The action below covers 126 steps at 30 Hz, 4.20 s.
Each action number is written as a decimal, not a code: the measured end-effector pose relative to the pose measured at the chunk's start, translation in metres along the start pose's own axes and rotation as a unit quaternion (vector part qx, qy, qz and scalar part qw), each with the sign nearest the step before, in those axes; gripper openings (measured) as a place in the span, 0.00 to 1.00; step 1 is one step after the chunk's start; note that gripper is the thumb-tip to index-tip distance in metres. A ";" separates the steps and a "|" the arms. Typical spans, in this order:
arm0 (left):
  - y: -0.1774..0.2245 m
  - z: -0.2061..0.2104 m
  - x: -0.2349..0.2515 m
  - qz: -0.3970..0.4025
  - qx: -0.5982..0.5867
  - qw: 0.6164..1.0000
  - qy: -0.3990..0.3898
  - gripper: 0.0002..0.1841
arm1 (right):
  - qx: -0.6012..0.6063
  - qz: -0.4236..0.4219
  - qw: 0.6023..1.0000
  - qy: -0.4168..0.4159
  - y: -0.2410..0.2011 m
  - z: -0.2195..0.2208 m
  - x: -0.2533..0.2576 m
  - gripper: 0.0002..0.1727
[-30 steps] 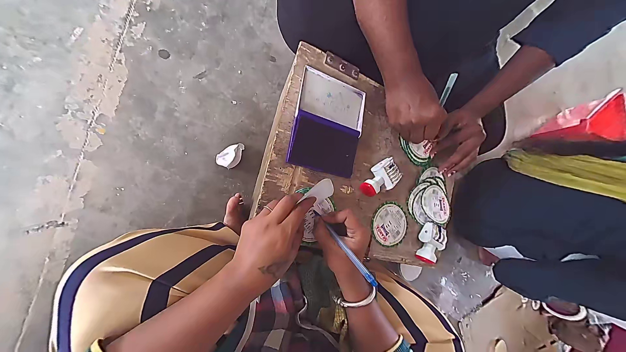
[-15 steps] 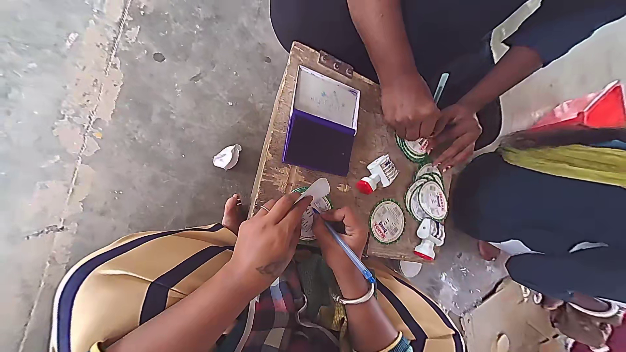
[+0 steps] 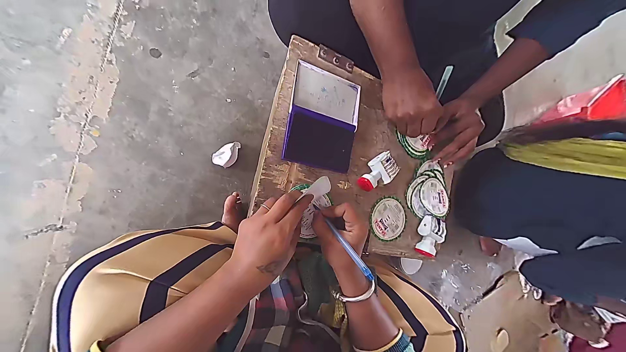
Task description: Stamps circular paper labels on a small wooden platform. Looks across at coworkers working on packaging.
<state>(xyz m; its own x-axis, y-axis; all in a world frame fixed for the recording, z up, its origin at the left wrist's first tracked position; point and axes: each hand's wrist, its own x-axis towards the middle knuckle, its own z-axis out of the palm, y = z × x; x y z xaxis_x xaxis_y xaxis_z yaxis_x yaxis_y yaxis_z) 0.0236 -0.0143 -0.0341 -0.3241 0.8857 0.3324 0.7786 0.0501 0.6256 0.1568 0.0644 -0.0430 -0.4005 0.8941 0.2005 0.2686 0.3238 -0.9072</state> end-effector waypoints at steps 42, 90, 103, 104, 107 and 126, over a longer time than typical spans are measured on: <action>-0.014 -0.012 0.001 -0.061 -0.116 0.991 -0.019 0.07 | -0.012 -0.120 0.990 -0.073 0.003 -0.018 0.006 0.05; -0.001 0.002 -0.006 -0.044 -0.036 0.998 0.023 0.21 | 0.025 -0.049 0.993 -0.107 0.010 -0.013 0.024 0.04; -0.003 0.002 -0.006 -0.035 -0.032 0.999 0.023 0.21 | 0.022 -0.044 0.994 -0.101 0.012 -0.014 0.023 0.05; -0.002 0.003 -0.007 -0.035 -0.031 0.999 0.023 0.21 | 0.026 -0.043 0.993 -0.103 0.012 -0.014 0.023 0.05; -0.003 0.002 -0.006 -0.032 -0.024 0.999 0.026 0.21 | 0.026 -0.047 0.994 -0.095 0.012 -0.013 0.023 0.05; -0.003 0.004 -0.008 -0.020 -0.027 0.999 0.025 0.18 | 0.011 -0.025 0.995 -0.091 0.010 -0.012 0.023 0.05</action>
<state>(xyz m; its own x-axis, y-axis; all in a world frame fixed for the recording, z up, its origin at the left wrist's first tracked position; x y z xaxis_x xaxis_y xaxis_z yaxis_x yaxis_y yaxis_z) 0.0258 -0.0197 -0.0409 -0.3820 0.8589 0.3410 0.7353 0.0589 0.6752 0.1612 0.0919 -0.0433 -0.5655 0.8054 0.1778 0.2253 0.3582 -0.9061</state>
